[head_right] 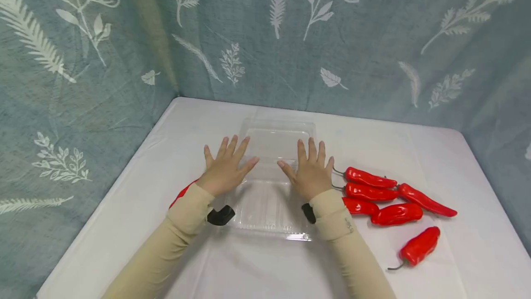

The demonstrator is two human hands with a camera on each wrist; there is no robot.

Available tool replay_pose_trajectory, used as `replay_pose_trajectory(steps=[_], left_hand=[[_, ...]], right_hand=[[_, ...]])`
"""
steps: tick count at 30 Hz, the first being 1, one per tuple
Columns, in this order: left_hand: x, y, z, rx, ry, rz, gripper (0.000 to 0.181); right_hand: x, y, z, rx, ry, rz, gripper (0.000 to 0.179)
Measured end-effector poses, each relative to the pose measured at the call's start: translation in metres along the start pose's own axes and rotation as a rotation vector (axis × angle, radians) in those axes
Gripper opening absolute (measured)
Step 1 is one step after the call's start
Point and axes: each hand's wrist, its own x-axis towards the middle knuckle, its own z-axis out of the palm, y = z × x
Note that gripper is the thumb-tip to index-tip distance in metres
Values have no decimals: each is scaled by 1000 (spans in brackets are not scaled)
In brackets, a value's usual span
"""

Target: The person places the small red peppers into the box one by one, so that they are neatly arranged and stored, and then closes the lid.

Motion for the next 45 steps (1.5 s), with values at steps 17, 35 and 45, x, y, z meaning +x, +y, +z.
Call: replay_pose_trajectory(steps=[17,35,45], left_hand=[[-87,-23,27,-306,215,-117,57],[-84,-25,52,-373,134,-96,49],[-82,-26,51,-356,162,-62,46]], right_hand=[[-100,79,-67,87,119,113,54],[-157,156,-44,18,-153,804,79],[-159,164,-39,61,-131,882,67]])
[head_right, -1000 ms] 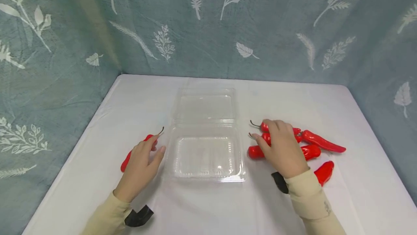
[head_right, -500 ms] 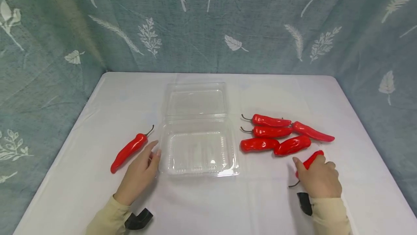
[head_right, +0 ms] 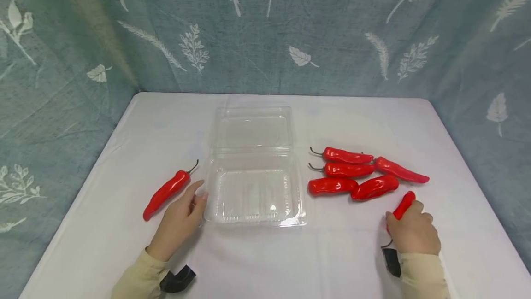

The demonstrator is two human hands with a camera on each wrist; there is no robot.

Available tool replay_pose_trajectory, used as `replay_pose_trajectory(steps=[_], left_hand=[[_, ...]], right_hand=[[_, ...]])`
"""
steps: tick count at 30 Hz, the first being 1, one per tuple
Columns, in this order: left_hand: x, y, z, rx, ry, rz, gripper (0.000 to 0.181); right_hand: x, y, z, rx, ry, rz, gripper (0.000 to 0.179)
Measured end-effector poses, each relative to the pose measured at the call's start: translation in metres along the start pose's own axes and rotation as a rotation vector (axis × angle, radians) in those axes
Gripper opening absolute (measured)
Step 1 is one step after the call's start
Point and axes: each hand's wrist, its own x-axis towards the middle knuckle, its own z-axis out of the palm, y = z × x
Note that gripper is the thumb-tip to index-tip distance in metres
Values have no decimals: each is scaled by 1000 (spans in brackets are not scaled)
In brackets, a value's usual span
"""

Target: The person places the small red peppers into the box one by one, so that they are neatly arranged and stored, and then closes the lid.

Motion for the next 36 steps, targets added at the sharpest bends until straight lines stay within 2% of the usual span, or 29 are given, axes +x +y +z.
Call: replay_pose_trajectory(steps=[8,13,19,22,26,29,31,34,36], left_hand=[[-1,2,-3,-22,-35,-32,46],[-3,1,-4,-36,-35,-35,45],[-4,0,-5,-22,-32,-30,47],[-5,0,-7,-13,-32,-23,48],[-6,0,-9,-6,-26,-15,47],[-8,0,-9,-11,-25,-12,47],[-10,0,-9,-16,-24,-6,46],[-12,0,-8,-17,-16,6,44],[-14,0,-8,-17,-14,9,44]], right_hand=[[6,11,2,54,-25,59,85],[8,20,3,125,-46,117,89],[-2,30,-2,239,-57,188,85],[-10,33,-9,294,-45,169,87],[-25,20,-21,331,-4,55,87],[-39,-1,-29,324,54,-79,83],[-48,-16,-32,305,132,-231,77],[-57,-36,-35,261,261,-503,68],[-60,-50,-36,239,316,-671,62]])
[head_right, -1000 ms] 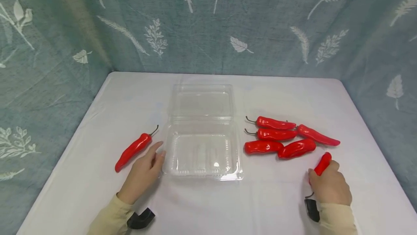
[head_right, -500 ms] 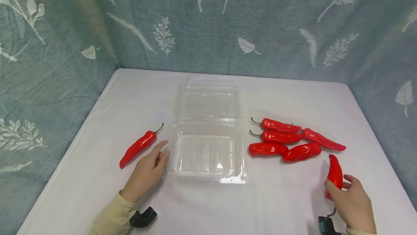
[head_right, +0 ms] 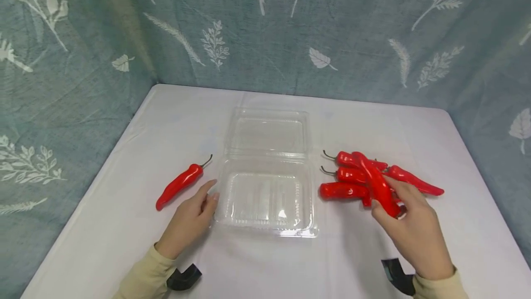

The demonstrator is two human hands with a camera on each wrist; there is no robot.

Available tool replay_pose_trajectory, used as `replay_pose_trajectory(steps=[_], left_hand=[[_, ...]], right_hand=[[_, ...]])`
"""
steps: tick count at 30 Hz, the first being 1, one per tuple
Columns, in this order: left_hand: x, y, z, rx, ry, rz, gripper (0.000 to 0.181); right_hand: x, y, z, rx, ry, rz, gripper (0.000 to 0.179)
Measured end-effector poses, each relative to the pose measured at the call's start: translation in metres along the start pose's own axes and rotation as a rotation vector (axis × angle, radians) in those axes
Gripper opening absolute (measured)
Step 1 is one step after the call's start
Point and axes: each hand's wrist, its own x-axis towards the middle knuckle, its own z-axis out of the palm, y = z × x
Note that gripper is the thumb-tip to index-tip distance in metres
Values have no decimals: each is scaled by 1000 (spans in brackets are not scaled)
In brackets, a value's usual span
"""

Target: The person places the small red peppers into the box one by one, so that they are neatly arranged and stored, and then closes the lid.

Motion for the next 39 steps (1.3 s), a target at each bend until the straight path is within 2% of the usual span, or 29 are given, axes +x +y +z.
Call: replay_pose_trajectory(steps=[2,6,13,17,22,30,35,39], left_hand=[[0,0,0,0,4,-1,44],[0,-2,1,7,7,-6,44],[0,0,3,2,3,-10,44],[0,1,3,-2,-4,-19,44],[0,2,2,-3,-11,-27,43],[-3,-1,0,-15,-6,-54,43],[-2,-3,2,-22,-19,-61,44],[-1,-3,3,-20,-18,-58,43]], right_hand=[[7,-13,4,17,0,-119,57],[21,-37,17,32,-26,-268,50],[43,-65,41,19,-133,-432,50],[54,-76,56,-25,-208,-517,51],[64,-90,74,-109,-282,-573,53],[76,-110,103,-212,-410,-607,51],[77,-115,114,-264,-407,-640,43],[77,-117,125,-343,-365,-706,37]])
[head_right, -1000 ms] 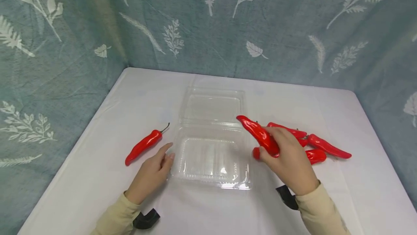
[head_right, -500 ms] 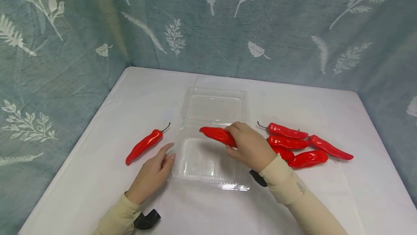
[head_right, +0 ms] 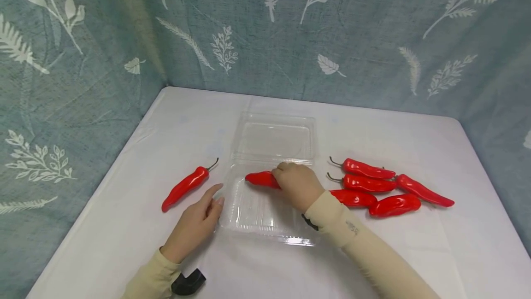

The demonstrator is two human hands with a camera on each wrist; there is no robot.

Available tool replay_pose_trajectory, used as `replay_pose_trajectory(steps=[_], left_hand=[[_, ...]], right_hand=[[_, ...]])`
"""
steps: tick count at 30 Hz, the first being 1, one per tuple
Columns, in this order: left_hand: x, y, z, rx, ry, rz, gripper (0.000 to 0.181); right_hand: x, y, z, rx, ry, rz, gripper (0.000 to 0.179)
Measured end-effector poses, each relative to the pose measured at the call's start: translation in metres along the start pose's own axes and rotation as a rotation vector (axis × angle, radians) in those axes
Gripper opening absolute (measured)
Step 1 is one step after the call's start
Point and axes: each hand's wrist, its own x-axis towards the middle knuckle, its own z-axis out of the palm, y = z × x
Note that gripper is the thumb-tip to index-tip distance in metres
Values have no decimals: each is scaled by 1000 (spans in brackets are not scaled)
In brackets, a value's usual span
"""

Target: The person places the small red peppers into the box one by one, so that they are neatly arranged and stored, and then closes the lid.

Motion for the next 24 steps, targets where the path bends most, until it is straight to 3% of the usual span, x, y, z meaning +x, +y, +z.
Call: replay_pose_trajectory(steps=[7,24], left_hand=[[0,0,0,10,17,29,42],[0,4,0,9,2,45,42]], right_hand=[[5,-6,14,-131,50,-45,22],[3,-11,21,-226,46,-34,36]])
